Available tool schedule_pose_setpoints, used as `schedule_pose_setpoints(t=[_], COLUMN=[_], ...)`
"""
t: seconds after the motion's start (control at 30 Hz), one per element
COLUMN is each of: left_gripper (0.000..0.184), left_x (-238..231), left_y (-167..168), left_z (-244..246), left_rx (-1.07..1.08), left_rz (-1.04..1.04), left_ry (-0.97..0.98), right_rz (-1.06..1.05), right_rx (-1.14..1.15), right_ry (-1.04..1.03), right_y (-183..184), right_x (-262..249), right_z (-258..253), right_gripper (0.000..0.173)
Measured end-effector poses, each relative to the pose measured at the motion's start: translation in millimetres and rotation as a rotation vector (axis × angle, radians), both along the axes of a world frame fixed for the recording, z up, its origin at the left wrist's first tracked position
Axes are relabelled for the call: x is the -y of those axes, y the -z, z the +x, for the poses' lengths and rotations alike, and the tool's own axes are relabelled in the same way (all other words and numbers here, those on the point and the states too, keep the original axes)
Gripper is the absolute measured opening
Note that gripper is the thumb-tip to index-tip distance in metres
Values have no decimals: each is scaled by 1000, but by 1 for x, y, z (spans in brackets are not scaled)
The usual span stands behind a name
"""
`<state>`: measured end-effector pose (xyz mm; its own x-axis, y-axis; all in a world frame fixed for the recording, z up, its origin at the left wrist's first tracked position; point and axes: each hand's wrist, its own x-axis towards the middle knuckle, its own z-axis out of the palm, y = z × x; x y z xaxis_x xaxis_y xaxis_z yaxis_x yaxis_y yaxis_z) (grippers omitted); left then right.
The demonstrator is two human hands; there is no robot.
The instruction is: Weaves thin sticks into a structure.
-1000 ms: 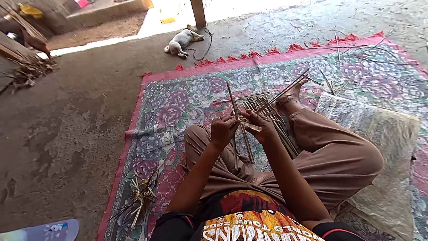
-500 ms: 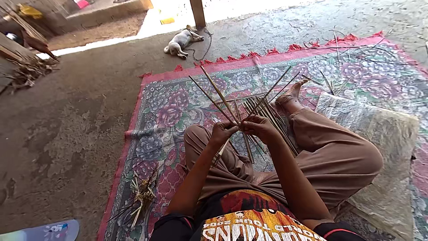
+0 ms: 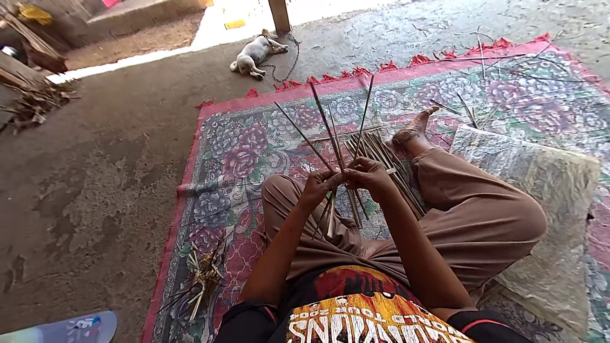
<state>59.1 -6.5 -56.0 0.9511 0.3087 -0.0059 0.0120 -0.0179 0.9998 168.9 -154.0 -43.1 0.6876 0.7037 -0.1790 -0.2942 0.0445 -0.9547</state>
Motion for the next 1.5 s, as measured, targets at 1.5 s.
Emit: schedule_pose_setpoints(t=[1.5], left_gripper=[7], left_x=[-7], left_y=[-15], left_z=[-5], left_rx=[-54], left_rz=[-83], left_ry=[-192], right_rz=[176], right_rx=[248], right_ry=[-89], right_y=[6], right_x=[-9], right_z=[-16], right_gripper=[15])
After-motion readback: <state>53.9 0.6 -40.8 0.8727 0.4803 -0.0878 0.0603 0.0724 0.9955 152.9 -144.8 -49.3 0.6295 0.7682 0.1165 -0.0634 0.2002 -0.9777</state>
